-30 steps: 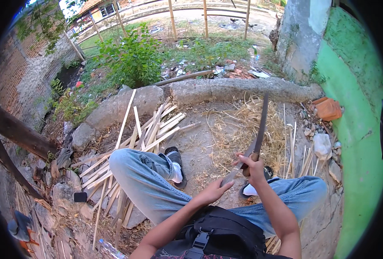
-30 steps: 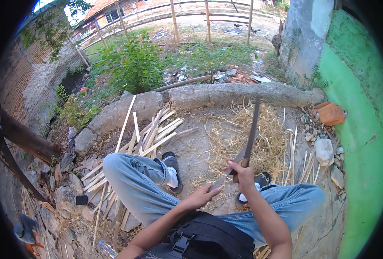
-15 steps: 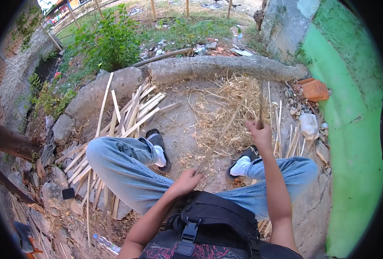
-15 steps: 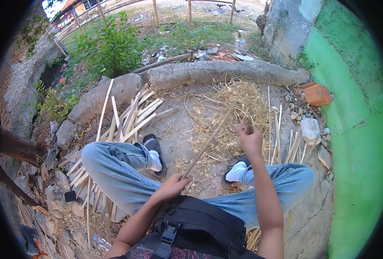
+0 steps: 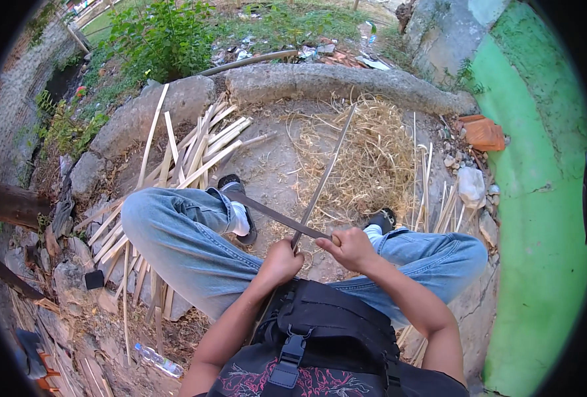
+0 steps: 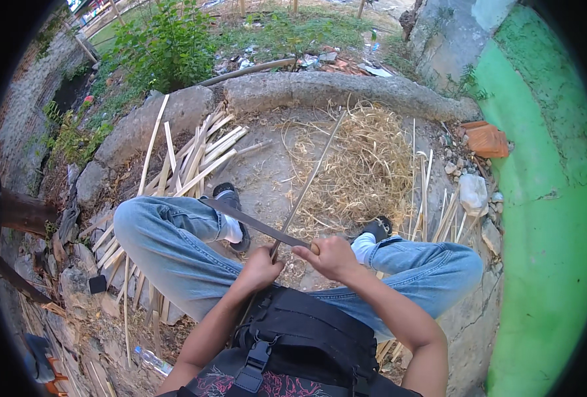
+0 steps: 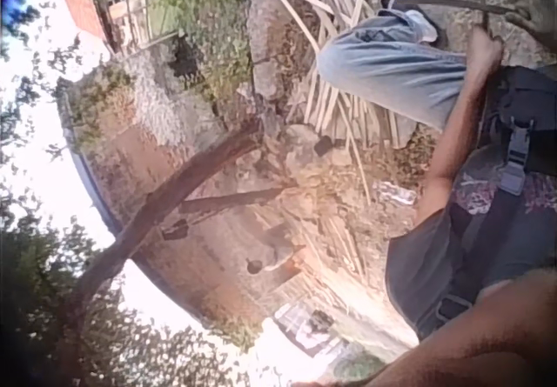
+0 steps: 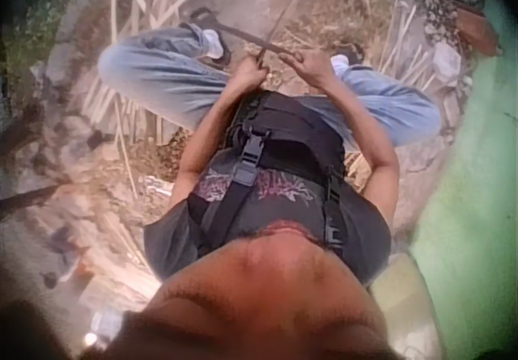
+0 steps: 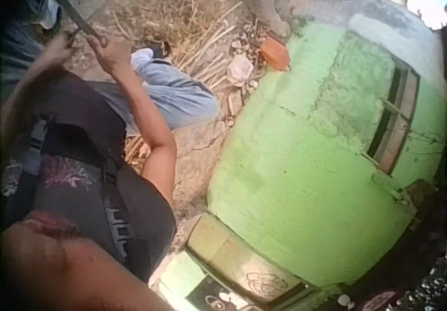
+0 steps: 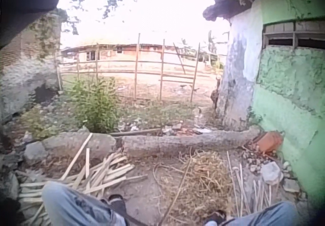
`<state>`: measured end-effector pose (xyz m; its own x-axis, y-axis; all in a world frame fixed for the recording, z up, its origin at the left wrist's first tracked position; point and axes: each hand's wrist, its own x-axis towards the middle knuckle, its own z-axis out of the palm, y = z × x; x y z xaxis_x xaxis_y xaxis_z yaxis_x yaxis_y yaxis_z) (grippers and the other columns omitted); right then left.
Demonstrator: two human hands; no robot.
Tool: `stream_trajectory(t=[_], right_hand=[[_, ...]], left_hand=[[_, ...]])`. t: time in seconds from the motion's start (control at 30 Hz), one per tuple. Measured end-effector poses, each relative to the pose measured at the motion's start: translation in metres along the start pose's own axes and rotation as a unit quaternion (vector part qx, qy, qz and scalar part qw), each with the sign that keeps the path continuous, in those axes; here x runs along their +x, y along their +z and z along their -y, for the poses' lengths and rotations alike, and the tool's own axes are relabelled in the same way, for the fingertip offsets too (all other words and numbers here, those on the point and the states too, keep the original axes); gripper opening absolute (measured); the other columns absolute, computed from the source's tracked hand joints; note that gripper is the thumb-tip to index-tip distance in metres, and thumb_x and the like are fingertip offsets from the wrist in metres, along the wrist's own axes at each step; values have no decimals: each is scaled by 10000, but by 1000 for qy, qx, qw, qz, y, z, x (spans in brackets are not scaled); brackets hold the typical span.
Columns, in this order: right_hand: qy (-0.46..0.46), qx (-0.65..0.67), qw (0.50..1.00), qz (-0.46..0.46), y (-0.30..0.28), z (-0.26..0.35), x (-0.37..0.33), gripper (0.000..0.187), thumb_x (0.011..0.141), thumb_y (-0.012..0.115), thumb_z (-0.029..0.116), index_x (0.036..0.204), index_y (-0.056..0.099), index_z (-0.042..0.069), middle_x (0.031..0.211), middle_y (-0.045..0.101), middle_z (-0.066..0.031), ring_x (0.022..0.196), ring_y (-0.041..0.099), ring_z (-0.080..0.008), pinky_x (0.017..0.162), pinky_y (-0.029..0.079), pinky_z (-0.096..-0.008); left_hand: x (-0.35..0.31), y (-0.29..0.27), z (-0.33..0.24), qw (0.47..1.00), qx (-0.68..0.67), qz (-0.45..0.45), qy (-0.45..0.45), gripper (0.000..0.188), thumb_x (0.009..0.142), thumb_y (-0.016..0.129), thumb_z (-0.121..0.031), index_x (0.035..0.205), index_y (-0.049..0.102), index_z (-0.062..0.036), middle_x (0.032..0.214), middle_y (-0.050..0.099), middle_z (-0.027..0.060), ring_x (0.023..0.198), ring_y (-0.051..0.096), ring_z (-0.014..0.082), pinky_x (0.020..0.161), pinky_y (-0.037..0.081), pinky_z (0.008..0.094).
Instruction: The person strips layers from a long bamboo stalk and smaller bamboo pieces using a large knife, then gathers the resulting thin bamboo strips.
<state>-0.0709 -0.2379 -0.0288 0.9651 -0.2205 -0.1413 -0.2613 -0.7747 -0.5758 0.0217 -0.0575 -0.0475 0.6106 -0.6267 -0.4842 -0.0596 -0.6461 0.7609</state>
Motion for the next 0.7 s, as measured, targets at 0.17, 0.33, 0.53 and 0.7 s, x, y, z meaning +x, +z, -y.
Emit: stream_trajectory(t=[0.17, 0.33, 0.53, 0.7], right_hand=[[215, 23, 975, -44, -28, -53, 38, 751, 843, 450, 691, 514, 537, 22, 541, 579, -163, 520, 591, -316, 529, 449, -418], [17, -26, 999, 28, 1, -37, 14, 761, 850, 418, 703, 555, 618, 31, 550, 583, -185, 532, 597, -302, 539, 453, -413], [268, 79, 942, -185, -38, -99, 61, 802, 849, 445, 691, 508, 555, -25, 463, 505, -176, 457, 521, -267, 520, 411, -422], [191, 134, 958, -166, -30, -74, 49, 797, 858, 472, 666, 480, 455, -36, 426, 390, -85, 438, 377, -175, 471, 320, -405]], left_hand=[[-10, 2, -4, 999, 33, -22, 30, 291, 785, 590, -143, 969, 567, 80, 816, 618, 296, 828, 614, 444, 756, 470, 481], [-2, 4, 3, 1000, 8, -3, 19, 297, 796, 583, -148, 970, 558, 92, 817, 612, 312, 825, 611, 452, 757, 471, 481], [-2, 5, 17, 998, 13, 28, 52, 327, 817, 611, -211, 950, 564, 83, 746, 610, 259, 725, 623, 381, 681, 472, 443], [4, 3, 18, 978, -193, -15, 73, 440, 924, 563, -421, 930, 596, 18, 672, 474, -11, 596, 433, 93, 541, 381, 281]])
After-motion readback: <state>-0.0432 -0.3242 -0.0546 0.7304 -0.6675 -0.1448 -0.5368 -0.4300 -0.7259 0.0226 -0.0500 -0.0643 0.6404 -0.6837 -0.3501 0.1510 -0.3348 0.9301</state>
